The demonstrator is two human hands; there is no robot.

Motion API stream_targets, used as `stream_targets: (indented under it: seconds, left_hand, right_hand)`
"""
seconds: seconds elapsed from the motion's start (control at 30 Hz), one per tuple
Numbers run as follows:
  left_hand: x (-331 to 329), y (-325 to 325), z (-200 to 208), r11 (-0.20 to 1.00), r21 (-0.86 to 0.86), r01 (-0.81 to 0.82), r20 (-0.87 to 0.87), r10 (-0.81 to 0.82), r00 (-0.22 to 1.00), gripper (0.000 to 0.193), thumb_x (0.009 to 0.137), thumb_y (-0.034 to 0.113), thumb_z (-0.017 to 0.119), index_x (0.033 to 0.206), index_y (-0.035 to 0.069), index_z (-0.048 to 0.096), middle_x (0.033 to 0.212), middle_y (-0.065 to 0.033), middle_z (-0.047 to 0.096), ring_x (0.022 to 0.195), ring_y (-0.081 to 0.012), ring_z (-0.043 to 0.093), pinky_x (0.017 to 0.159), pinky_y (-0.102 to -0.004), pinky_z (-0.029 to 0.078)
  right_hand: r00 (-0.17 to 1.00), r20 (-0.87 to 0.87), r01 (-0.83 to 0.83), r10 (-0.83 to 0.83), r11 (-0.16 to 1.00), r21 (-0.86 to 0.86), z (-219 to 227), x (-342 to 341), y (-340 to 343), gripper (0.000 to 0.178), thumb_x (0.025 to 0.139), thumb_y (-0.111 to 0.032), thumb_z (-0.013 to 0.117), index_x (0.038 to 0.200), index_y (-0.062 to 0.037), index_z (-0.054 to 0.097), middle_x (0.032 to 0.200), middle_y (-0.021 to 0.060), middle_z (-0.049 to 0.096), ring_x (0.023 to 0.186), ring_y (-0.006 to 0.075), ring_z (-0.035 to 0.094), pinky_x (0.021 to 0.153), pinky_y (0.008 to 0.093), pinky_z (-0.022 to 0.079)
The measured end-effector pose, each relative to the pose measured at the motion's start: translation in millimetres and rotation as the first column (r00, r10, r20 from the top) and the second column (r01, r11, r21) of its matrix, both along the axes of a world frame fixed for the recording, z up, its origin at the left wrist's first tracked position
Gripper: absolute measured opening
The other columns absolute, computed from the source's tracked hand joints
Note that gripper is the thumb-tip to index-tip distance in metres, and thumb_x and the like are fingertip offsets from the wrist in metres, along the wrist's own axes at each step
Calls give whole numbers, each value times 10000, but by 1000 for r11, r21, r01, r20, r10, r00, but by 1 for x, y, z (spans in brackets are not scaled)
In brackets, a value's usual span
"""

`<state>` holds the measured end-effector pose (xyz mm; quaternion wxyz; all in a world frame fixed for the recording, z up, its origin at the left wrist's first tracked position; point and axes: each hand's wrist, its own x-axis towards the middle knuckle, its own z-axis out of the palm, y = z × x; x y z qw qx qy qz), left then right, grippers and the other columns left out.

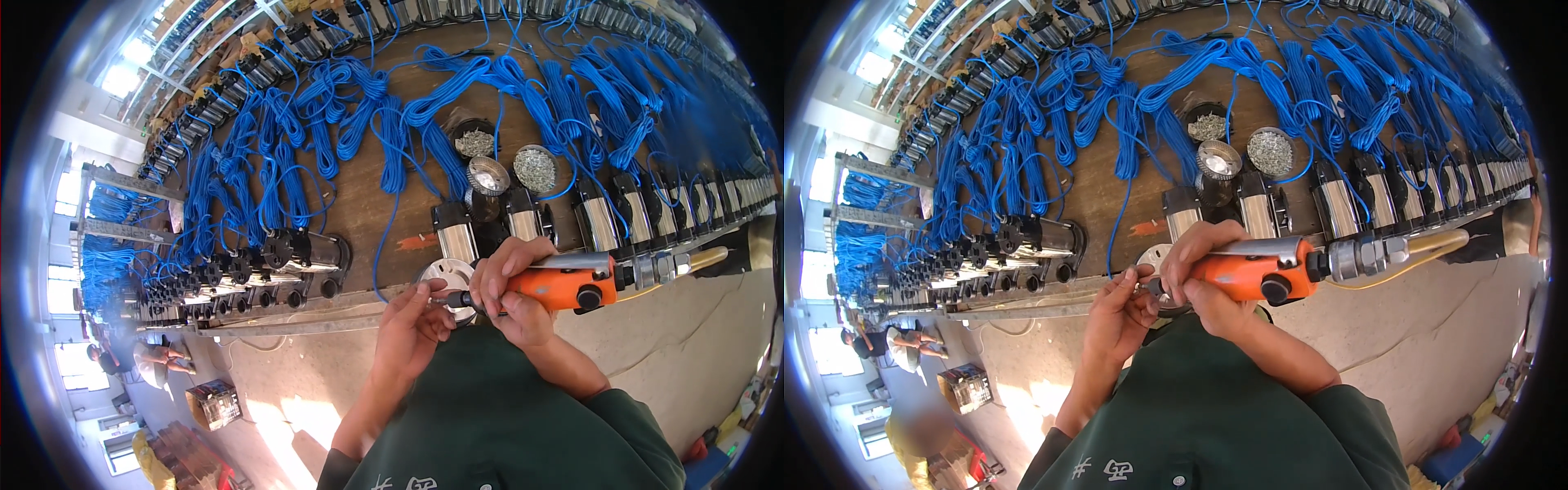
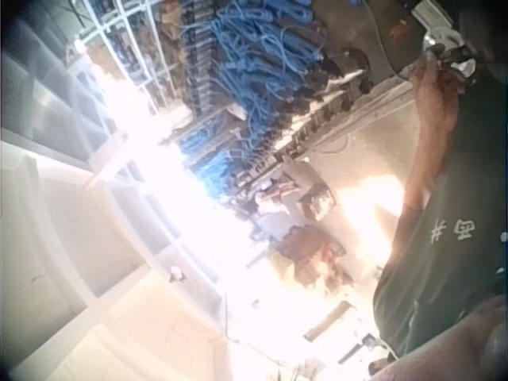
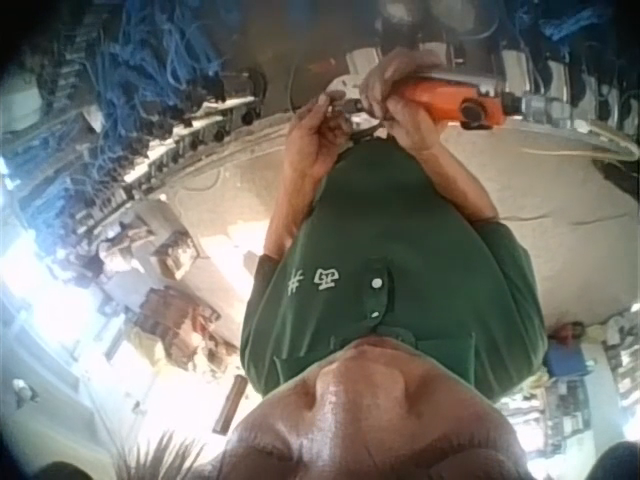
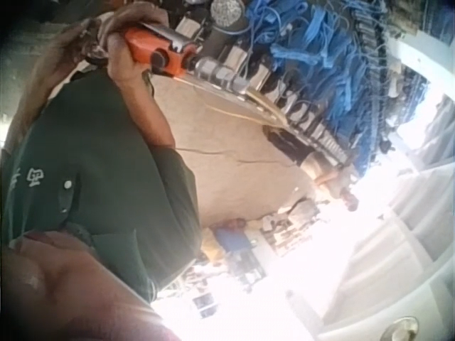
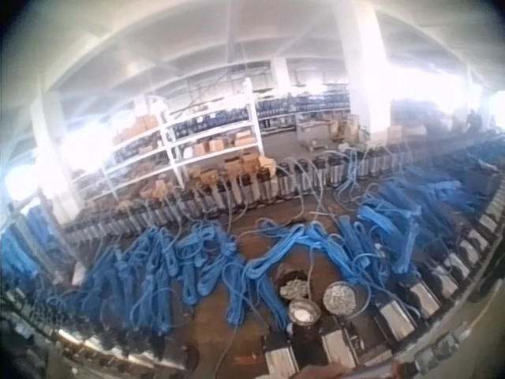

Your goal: The person uses a pneumatic screwdriver to fasten metal plates and components onto a series of water pumps on a factory assembly line, taking screws from a small container.

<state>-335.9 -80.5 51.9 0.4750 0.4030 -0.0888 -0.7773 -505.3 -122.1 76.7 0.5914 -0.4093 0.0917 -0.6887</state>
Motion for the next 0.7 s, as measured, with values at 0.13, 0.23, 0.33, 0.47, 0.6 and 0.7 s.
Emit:
stream_targets:
  seconds: [0.13, 0.23, 0.33, 0.47, 0.6, 0.7]
  left_hand:
    - [-9, -15, 9, 995, 57, 86, 135, -93, 986, 325, 1013, 257, 477, 1161, -28, 521, 797, -103, 615, 557, -178, 581, 453, -261, 402]
    - [-8, -30, 9, 978, -2, 208, 281, -199, 939, 305, 1013, 231, 452, 1172, -19, 524, 672, -89, 578, 438, -138, 475, 390, -241, 313]
    - [-6, -42, 0, 948, -29, 316, 365, -284, 887, 292, 989, 168, 430, 1207, -5, 519, 595, -69, 536, 392, -109, 395, 370, -234, 251]
    - [-7, -46, 9, 866, 50, 498, 513, -450, 731, 347, 947, 115, 421, 1265, 7, 506, 598, -42, 521, 428, -82, 388, 389, -230, 248]
    - [0, -47, 8, 898, 32, 438, 475, -400, 784, 314, 958, 126, 438, 1245, 18, 506, 639, -22, 498, 460, -70, 376, 396, -217, 237]
    - [21, -42, 0, 976, 11, 216, 341, -207, 917, 259, 962, 113, 455, 1203, 31, 505, 760, -39, 520, 545, -95, 409, 452, -220, 289]
  right_hand:
    - [1000, -16, 0, -2, 996, -91, -12, -8, -6, 263, 789, 67, 552, 1005, -38, 443, 836, 113, 533, 632, 160, 567, 591, 295, 498]
    - [990, -9, 139, -139, 990, 36, -18, -2, -12, 268, 763, 108, 488, 989, -28, 445, 819, 106, 525, 614, 154, 539, 554, 272, 475]
    - [981, 43, 185, -190, 977, 107, -26, -1, -23, 325, 731, 146, 448, 1005, -29, 443, 781, 97, 518, 623, 143, 523, 557, 271, 459]
    - [983, -34, 185, -182, 966, 178, -40, -4, -27, 297, 753, 78, 489, 1028, -31, 457, 817, 109, 527, 609, 156, 512, 611, 314, 466]
    - [988, -20, 154, -154, 957, 247, -48, 1, -31, 314, 733, 65, 487, 1032, -29, 474, 809, 112, 528, 596, 173, 507, 622, 337, 467]
    - [985, -90, 167, -149, 950, 263, -47, 1, -34, 308, 739, 65, 476, 1033, -27, 475, 791, 107, 529, 605, 165, 512, 608, 333, 462]
